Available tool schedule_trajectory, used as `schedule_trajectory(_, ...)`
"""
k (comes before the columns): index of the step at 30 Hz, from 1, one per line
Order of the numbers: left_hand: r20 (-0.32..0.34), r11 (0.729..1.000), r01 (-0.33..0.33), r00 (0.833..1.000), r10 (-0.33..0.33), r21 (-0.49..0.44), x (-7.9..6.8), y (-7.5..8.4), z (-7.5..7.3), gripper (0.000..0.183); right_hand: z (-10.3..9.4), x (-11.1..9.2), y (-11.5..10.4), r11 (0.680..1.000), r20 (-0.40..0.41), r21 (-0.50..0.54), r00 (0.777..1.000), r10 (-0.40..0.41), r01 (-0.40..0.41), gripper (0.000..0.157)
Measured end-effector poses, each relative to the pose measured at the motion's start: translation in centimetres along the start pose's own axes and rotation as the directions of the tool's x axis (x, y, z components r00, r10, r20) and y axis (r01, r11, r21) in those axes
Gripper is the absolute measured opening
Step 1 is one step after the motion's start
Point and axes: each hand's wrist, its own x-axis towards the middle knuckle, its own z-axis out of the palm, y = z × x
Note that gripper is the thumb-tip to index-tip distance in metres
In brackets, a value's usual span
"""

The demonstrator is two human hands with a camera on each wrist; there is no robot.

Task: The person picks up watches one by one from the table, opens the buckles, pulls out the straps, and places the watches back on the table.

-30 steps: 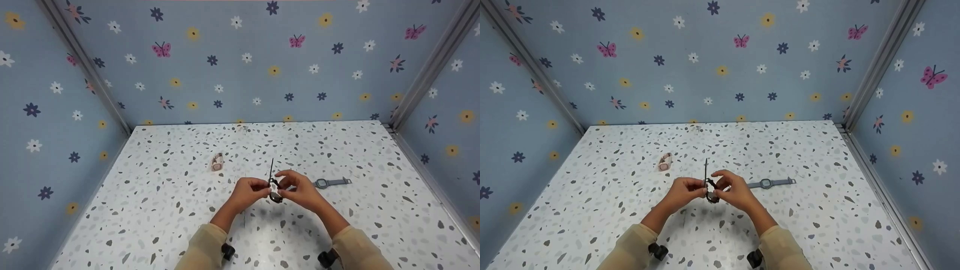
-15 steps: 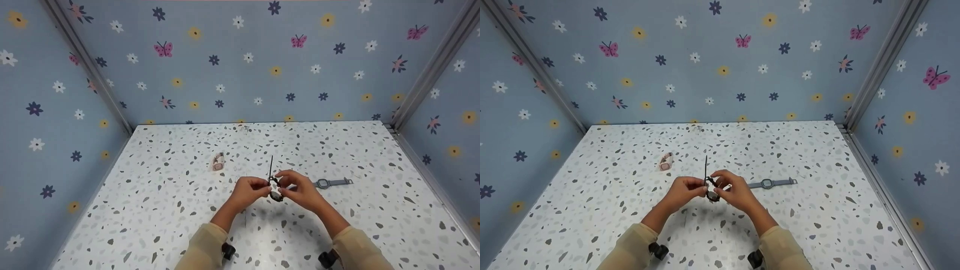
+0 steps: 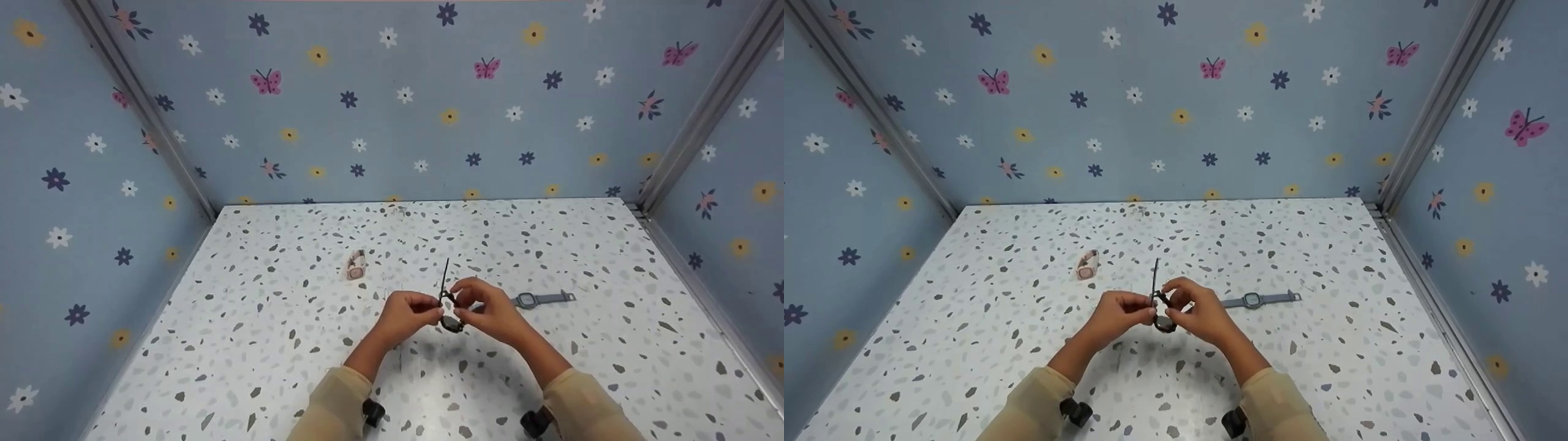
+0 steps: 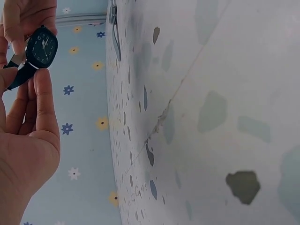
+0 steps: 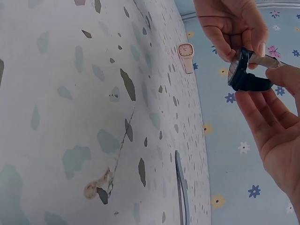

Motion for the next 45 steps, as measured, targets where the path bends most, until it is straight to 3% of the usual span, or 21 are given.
schedule_trajectory(3,0.009,1.0,-0.011,1.0,0.011,0.013,0.0,0.1,0.1,0.019,0.2,0.1,0.8,0.999,-0.001,0.021,1.0,0.026,-0.026,0.03)
schedule_trajectory(6,0.022,0.999,-0.028,0.999,0.028,0.035,-0.1,0.1,0.2,0.02,0.3,0.3,2.1,0.988,0.011,0.116,0.995,0.1,-0.1,0.029)
schedule_trajectory(10,0.035,0.997,-0.048,0.998,0.046,0.066,-0.1,0.1,0.2,0.023,0.0,0.6,3.5,0.936,0.07,0.264,0.973,0.221,-0.232,0.028)
schedule_trajectory(14,0.038,0.995,-0.045,0.998,0.042,0.083,0.0,0.0,0.1,0.02,-0.4,0.8,3.8,0.877,0.159,0.35,0.943,0.291,-0.329,0.037)
schedule_trajectory(18,0.033,0.995,-0.036,0.999,0.033,0.088,-0.8,2.1,0.1,0.017,-0.4,0.8,3.9,0.841,0.23,0.374,0.918,0.324,-0.391,0.042)
schedule_trajectory(21,0.032,0.994,-0.042,0.999,0.039,0.103,-1.4,3.5,0.0,0.018,-0.3,0.9,3.9,0.825,0.24,0.391,0.911,0.336,-0.407,0.045)
schedule_trajectory(25,0.032,0.99,-0.055,0.998,0.051,0.131,-0.6,1.8,0.1,0.016,-0.2,1.0,3.8,0.808,0.193,0.419,0.91,0.366,-0.414,0.044)
schedule_trajectory(29,0.033,0.989,-0.059,0.998,0.055,0.138,0.1,0.1,0.2,0.017,-0.1,1.0,3.7,0.814,0.139,0.4,0.906,0.4,-0.421,0.04)
schedule_trajectory(34,0.042,0.991,-0.051,0.998,0.046,0.125,0.1,-0.2,0.0,0.024,0.0,1.1,3.5,0.82,0.108,0.373,0.898,0.427,-0.435,0.033)
schedule_trajectory(40,0.038,0.994,-0.034,0.999,0.03,0.105,0.0,-0.3,-0.2,0.022,0.0,1.1,3.4,0.806,0.101,0.395,0.893,0.439,-0.441,0.02)
schedule_trajectory(45,0.023,0.997,-0.014,1.0,0.012,0.077,0.1,-0.6,-0.2,0.016,-0.2,1.2,3.3,0.786,0.103,0.44,0.894,0.436,-0.434,0.02)
